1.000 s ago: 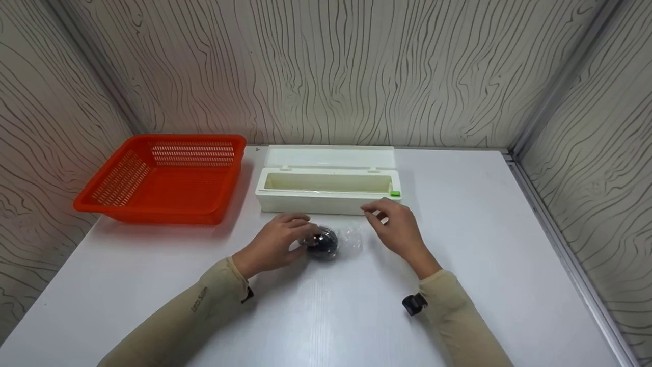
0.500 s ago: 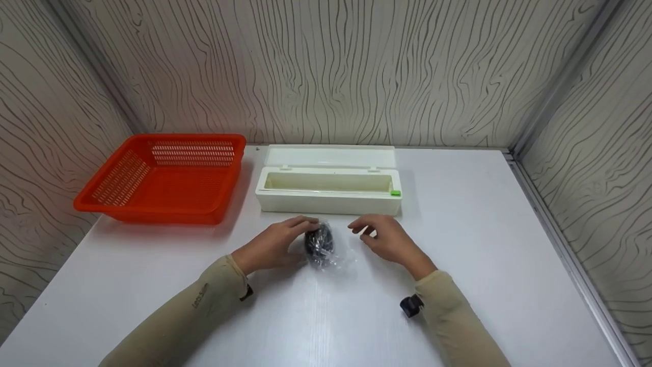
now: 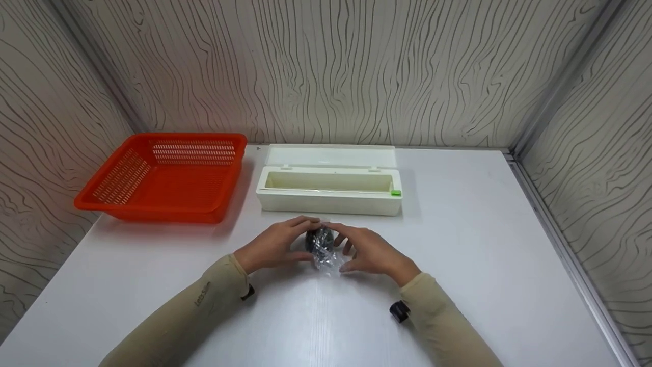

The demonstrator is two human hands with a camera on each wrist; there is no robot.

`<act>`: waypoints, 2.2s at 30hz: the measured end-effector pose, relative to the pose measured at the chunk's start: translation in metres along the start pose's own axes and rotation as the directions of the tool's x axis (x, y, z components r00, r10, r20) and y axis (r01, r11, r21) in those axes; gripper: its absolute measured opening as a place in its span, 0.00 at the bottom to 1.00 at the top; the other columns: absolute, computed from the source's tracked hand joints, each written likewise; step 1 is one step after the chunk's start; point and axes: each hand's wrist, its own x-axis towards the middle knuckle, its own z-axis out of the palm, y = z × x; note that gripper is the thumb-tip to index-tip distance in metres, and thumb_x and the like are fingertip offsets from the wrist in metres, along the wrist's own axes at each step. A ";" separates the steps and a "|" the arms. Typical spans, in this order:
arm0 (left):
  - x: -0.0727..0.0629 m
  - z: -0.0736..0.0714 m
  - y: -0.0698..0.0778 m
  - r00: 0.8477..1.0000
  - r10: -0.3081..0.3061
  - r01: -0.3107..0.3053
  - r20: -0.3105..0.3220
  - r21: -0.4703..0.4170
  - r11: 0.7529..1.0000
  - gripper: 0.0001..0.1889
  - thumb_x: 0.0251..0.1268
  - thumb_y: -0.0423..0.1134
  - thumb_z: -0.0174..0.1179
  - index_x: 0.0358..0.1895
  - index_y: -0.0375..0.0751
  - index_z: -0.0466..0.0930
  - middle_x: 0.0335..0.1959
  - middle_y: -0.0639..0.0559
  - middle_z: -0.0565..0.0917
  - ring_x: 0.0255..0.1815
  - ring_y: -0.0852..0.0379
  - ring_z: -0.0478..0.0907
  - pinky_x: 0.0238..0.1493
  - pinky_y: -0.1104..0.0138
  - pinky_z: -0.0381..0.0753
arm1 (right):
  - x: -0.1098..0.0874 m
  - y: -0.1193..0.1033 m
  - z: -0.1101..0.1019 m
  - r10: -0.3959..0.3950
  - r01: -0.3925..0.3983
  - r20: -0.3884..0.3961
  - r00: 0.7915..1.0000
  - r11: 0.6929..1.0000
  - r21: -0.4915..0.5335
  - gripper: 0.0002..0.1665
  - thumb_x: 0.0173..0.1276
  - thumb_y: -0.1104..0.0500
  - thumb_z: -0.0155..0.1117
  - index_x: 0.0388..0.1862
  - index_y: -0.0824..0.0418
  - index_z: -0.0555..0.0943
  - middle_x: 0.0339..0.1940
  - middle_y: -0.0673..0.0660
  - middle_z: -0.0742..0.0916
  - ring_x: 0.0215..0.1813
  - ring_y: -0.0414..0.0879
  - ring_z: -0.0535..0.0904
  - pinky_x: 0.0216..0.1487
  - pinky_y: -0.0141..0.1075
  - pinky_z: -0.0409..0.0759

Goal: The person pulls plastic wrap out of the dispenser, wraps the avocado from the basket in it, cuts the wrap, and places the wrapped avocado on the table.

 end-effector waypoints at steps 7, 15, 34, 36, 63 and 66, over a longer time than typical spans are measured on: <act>0.001 0.000 0.001 1.000 0.008 -0.007 -0.018 0.017 1.000 0.31 0.71 0.53 0.66 0.73 0.49 0.72 0.70 0.51 0.78 0.65 0.53 0.81 0.67 0.60 0.79 | 0.003 -0.003 0.001 -0.004 0.004 -0.013 1.000 1.000 -0.015 0.56 0.57 0.68 0.79 0.82 0.52 0.64 0.46 0.55 0.87 0.46 0.52 0.85 0.42 0.38 0.89; 0.001 0.001 0.001 1.000 -0.007 0.007 -0.020 0.015 1.000 0.29 0.76 0.55 0.60 0.74 0.50 0.72 0.70 0.51 0.78 0.67 0.52 0.79 0.69 0.60 0.78 | 0.004 -0.005 0.002 0.017 -0.019 -0.031 0.999 0.998 -0.065 0.53 0.58 0.62 0.81 0.81 0.55 0.66 0.44 0.52 0.87 0.46 0.48 0.84 0.43 0.36 0.88; -0.001 0.000 0.002 0.999 -0.026 0.024 -0.024 -0.095 0.995 0.34 0.68 0.63 0.64 0.72 0.52 0.74 0.67 0.53 0.80 0.69 0.55 0.76 0.71 0.60 0.75 | 0.015 -0.007 0.005 0.006 -0.063 -0.219 0.976 0.965 -0.254 0.16 0.73 0.52 0.69 0.56 0.56 0.87 0.40 0.50 0.91 0.39 0.40 0.84 0.36 0.32 0.82; 0.001 0.000 0.003 0.999 -0.042 0.039 -0.033 -0.105 0.994 0.32 0.70 0.61 0.64 0.71 0.52 0.75 0.66 0.53 0.81 0.68 0.56 0.77 0.70 0.60 0.76 | 0.017 -0.007 0.004 0.004 -0.063 -0.236 0.972 0.968 -0.245 0.15 0.73 0.52 0.69 0.55 0.55 0.88 0.38 0.48 0.91 0.38 0.39 0.85 0.36 0.32 0.83; 0.002 -0.002 0.010 0.991 0.007 -0.019 -0.133 -0.086 0.996 0.15 0.79 0.41 0.59 0.63 0.58 0.78 0.56 0.55 0.88 0.57 0.56 0.85 0.60 0.61 0.83 | 0.032 -0.019 0.010 0.100 -0.112 -0.383 0.918 0.994 -0.008 0.12 0.72 0.61 0.70 0.51 0.61 0.80 0.43 0.57 0.92 0.46 0.51 0.90 0.45 0.42 0.89; 0.002 -0.001 0.009 0.991 0.008 -0.020 -0.133 -0.086 0.996 0.15 0.77 0.40 0.60 0.62 0.56 0.80 0.58 0.56 0.87 0.60 0.57 0.84 0.63 0.61 0.82 | 0.031 -0.019 0.011 0.081 -0.085 -0.404 0.911 0.996 0.009 0.13 0.71 0.63 0.71 0.51 0.62 0.78 0.40 0.56 0.93 0.43 0.51 0.91 0.45 0.44 0.89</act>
